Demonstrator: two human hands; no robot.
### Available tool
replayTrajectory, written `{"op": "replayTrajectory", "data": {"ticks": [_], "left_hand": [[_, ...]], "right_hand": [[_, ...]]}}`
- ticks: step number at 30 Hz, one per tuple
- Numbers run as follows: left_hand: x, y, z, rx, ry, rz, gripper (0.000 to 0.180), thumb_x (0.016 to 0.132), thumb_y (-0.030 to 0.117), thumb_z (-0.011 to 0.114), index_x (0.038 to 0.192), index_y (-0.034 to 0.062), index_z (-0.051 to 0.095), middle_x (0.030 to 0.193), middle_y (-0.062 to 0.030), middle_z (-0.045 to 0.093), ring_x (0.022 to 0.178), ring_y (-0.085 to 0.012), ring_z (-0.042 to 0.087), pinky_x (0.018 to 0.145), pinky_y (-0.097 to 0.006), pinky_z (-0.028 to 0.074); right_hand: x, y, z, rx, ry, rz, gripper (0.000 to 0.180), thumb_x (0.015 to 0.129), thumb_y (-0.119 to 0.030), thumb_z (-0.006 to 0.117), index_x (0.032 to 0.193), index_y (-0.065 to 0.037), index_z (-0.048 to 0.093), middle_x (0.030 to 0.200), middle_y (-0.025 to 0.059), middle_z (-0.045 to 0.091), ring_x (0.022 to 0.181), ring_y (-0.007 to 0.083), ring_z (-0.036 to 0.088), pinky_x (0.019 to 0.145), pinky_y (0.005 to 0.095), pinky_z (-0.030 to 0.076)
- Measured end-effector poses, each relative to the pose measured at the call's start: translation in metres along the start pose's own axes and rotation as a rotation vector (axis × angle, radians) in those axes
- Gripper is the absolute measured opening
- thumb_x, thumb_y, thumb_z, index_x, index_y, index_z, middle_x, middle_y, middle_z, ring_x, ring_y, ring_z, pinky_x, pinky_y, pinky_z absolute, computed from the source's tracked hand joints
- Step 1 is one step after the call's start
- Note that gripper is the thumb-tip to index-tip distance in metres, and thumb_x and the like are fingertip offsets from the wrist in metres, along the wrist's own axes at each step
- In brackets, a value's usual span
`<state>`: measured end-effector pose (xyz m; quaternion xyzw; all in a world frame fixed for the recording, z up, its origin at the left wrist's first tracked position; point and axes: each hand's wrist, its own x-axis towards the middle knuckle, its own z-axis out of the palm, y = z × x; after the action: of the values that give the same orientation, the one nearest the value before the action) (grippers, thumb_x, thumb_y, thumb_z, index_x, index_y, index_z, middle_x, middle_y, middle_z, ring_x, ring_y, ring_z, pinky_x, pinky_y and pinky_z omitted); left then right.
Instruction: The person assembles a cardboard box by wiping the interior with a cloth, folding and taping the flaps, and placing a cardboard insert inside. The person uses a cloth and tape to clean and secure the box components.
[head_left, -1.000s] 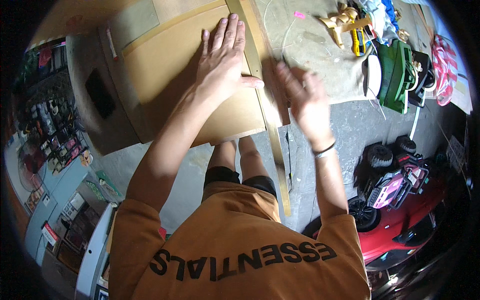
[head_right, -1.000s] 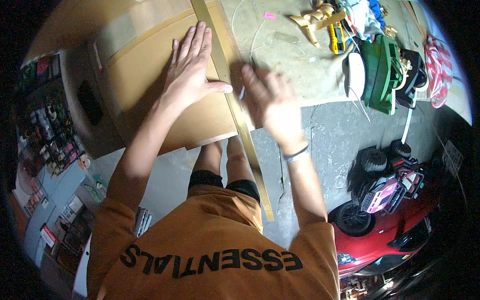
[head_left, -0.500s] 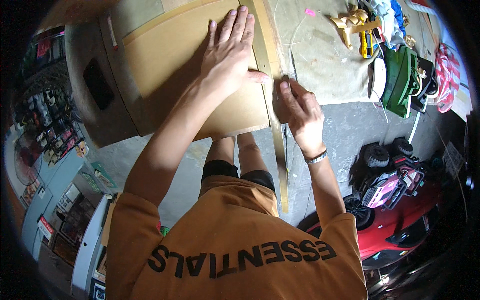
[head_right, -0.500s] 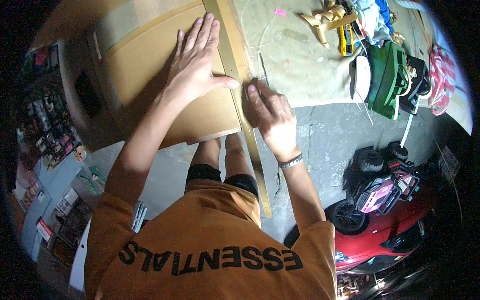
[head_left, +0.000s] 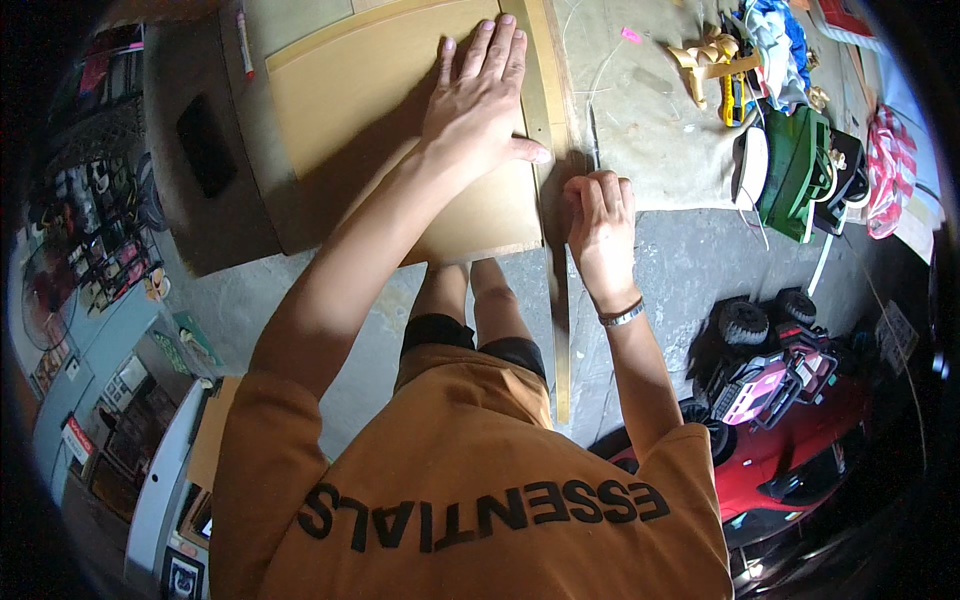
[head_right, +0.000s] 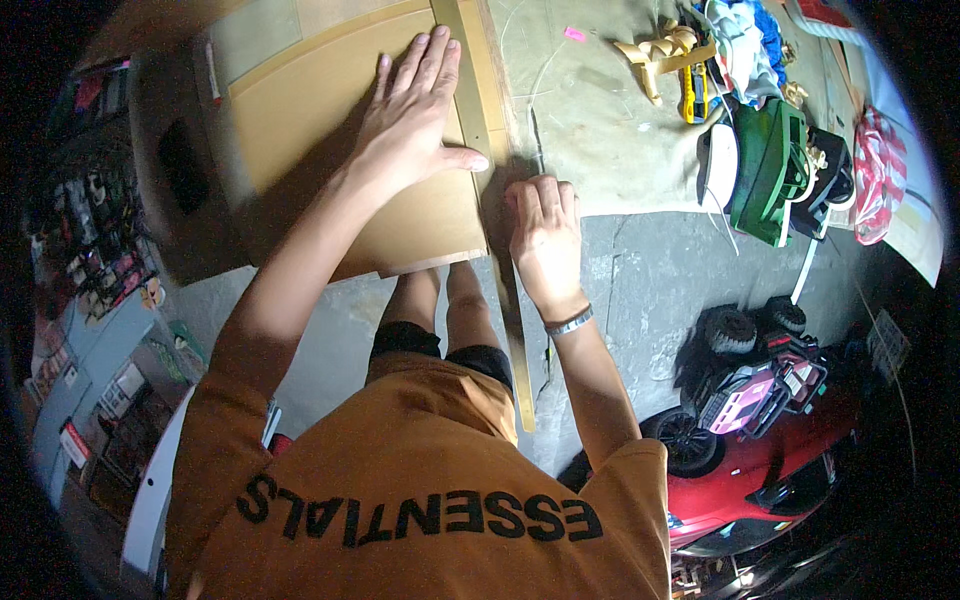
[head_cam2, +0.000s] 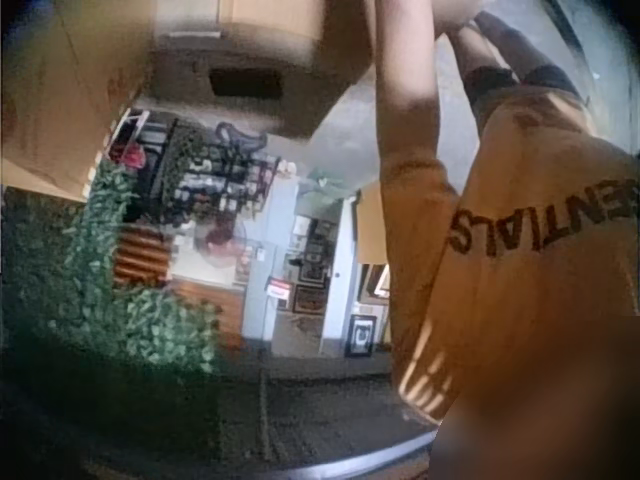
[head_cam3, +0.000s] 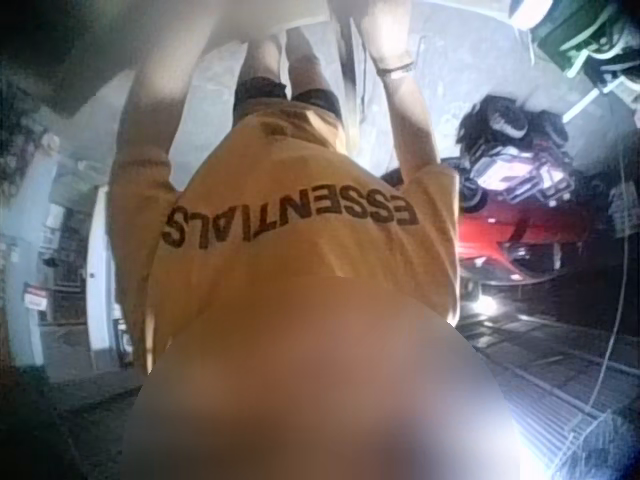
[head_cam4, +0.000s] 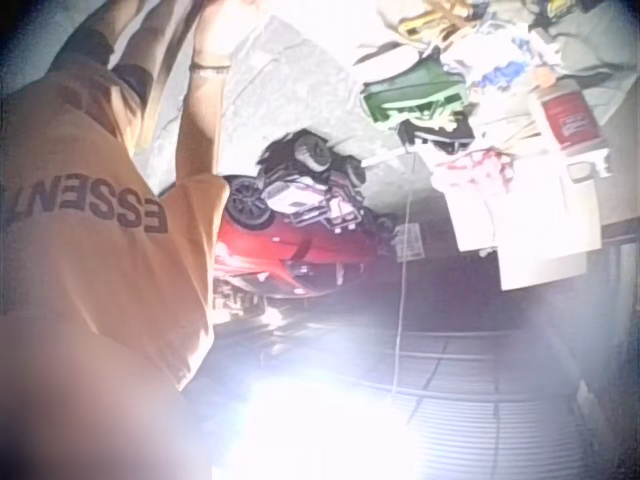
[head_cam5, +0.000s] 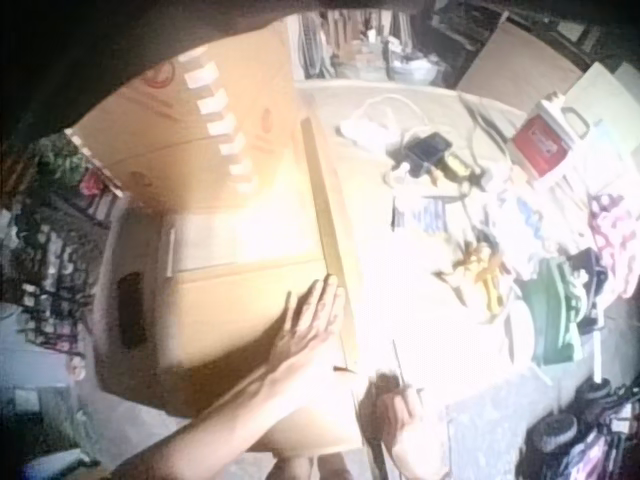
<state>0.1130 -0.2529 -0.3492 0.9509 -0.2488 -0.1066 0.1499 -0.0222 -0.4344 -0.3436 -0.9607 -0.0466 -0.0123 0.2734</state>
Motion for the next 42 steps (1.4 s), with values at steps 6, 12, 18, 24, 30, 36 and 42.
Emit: {"op": "replayTrajectory", "data": {"ticks": [6,12,18,24,30,36,42], "left_hand": [[0.001,0.002,-0.003,0.037,-0.036,-0.018,0.14,0.06,0.058,0.091,0.163,-0.0024,0.019,0.172,-0.0196,0.012,0.16,-0.0337,0.01,0.129,-0.058,0.008],[0.002,0.003,-0.002,0.035,-0.046,-0.035,0.143,0.057,0.061,0.091,0.163,-0.0022,0.018,0.173,-0.0193,0.011,0.16,-0.033,0.009,0.129,-0.057,0.007],[0.002,0.001,0.0,0.03,-0.031,-0.021,0.142,0.059,0.06,0.091,0.163,-0.0032,0.017,0.173,-0.0199,0.01,0.16,-0.0335,0.009,0.129,-0.057,0.009],[0.003,-0.003,0.002,0.033,-0.003,0.02,0.14,0.061,0.059,0.091,0.162,-0.0042,0.017,0.172,-0.0209,0.011,0.16,-0.0341,0.009,0.128,-0.057,0.01],[0.002,-0.004,0.005,0.063,0.007,0.025,0.141,0.061,0.06,0.09,0.163,-0.0042,0.016,0.172,-0.0208,0.011,0.16,-0.0343,0.009,0.129,-0.057,0.01],[0.003,0.0,0.001,0.042,-0.05,-0.023,0.141,0.061,0.058,0.091,0.163,-0.0038,0.016,0.172,-0.0207,0.01,0.16,-0.0344,0.008,0.129,-0.057,0.009],[0.004,0.002,-0.003,-0.015,-0.063,-0.013,0.142,0.06,0.055,0.093,0.162,-0.005,0.015,0.172,-0.0215,0.009,0.161,-0.0353,0.006,0.128,-0.059,0.007]], "right_hand": [[-0.018,0.002,-0.001,-0.014,-0.086,0.003,0.018,0.087,0.001,0.056,0.103,-0.005,0.06,0.102,0.0128,0.057,0.095,0.0345,0.053,0.088,0.0448,0.045],[-0.066,-0.021,-0.009,-0.038,-0.185,0.123,0.018,0.089,-0.001,0.055,0.106,-0.004,0.061,0.109,0.0146,0.057,0.098,0.0349,0.053,0.091,0.0446,0.046],[-0.091,-0.034,-0.03,0.21,-0.055,0.198,0.019,0.086,0.006,0.062,0.102,-0.004,0.063,0.108,0.0144,0.061,0.1,0.0341,0.06,0.086,0.0431,0.051],[-0.049,0.002,-0.014,0.195,0.011,0.103,0.018,0.087,0.004,0.069,0.102,-0.005,0.068,0.096,0.0106,0.065,0.086,0.0305,0.066,0.075,0.0399,0.055],[-0.036,0.006,-0.01,0.105,-0.043,-0.022,0.03,0.078,0.006,0.061,0.104,-0.008,0.069,0.1,0.0097,0.065,0.093,0.0305,0.062,0.081,0.0406,0.055],[-0.078,-0.01,-0.044,0.17,-0.111,-0.032,0.027,0.078,0.009,0.062,0.1,-0.005,0.07,0.105,0.0106,0.069,0.099,0.0306,0.066,0.084,0.0397,0.056],[-0.047,0.03,-0.092,0.299,0.178,0.393,0.025,0.086,0.015,0.06,0.097,-0.002,0.074,0.088,0.0091,0.074,0.08,0.0163,0.071,0.073,0.0336,0.058]]}}
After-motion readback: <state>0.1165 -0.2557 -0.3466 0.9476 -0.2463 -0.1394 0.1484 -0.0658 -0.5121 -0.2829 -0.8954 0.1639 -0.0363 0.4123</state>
